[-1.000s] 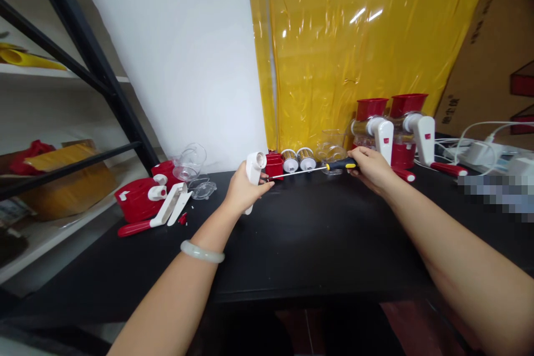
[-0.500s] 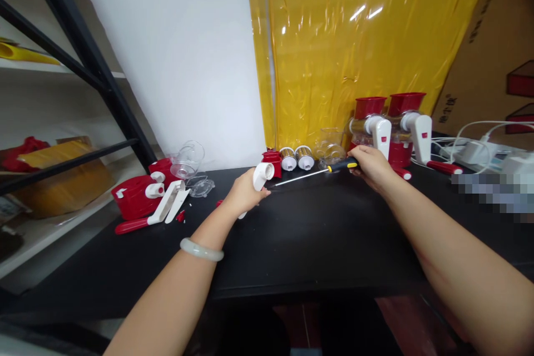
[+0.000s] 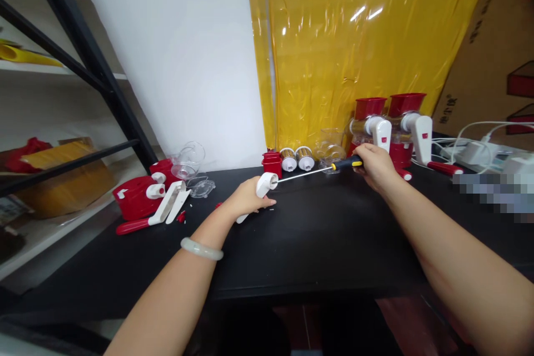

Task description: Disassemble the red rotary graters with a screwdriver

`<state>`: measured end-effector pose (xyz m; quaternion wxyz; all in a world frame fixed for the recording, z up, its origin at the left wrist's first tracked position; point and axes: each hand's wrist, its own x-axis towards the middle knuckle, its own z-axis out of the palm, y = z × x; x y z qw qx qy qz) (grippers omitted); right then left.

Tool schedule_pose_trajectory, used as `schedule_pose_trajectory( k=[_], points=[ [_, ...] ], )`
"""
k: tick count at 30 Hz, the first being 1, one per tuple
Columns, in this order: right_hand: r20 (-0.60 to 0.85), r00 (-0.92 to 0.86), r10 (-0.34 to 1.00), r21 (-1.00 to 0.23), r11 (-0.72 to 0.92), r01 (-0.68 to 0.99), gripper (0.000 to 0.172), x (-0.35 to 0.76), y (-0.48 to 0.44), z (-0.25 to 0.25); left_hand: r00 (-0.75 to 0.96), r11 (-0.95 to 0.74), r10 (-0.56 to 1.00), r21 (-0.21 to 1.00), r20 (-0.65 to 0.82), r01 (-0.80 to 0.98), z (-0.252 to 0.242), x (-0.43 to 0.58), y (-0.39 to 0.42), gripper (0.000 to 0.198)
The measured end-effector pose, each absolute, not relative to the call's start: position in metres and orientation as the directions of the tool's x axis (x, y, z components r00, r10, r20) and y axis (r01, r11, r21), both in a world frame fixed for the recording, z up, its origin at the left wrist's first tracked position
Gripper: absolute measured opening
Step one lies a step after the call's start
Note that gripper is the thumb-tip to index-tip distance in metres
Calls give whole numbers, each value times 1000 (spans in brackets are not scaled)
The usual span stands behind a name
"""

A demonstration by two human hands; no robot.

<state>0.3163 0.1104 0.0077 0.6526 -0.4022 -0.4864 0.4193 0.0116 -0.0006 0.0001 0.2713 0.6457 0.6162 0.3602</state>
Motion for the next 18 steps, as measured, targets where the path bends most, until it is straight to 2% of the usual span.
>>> schedule_pose_trajectory(
  k=[3,6,10,13,18],
  points=[
    [356,207,911,-890,398,-222,18,315,110,8,-76,-82,986,838,146,539,6,14,1,43],
    [397,230,889,-851,450,-272,16,314,108,10,-154,-88,976,920,156,382,8,14,6,34],
    [463,260,847,-793,527,-306,14,309,103,11,-206,-289,926,946,315,149,6,13,13,37],
    [515,280,811,-766,581,-276,12,303,98,8,-220,-446,871,895,439,21,6,15,13,48],
    [612,272,742,-745,657,-115,14,292,89,2,-238,-484,853,875,465,-27,5,22,9,49]
  ],
)
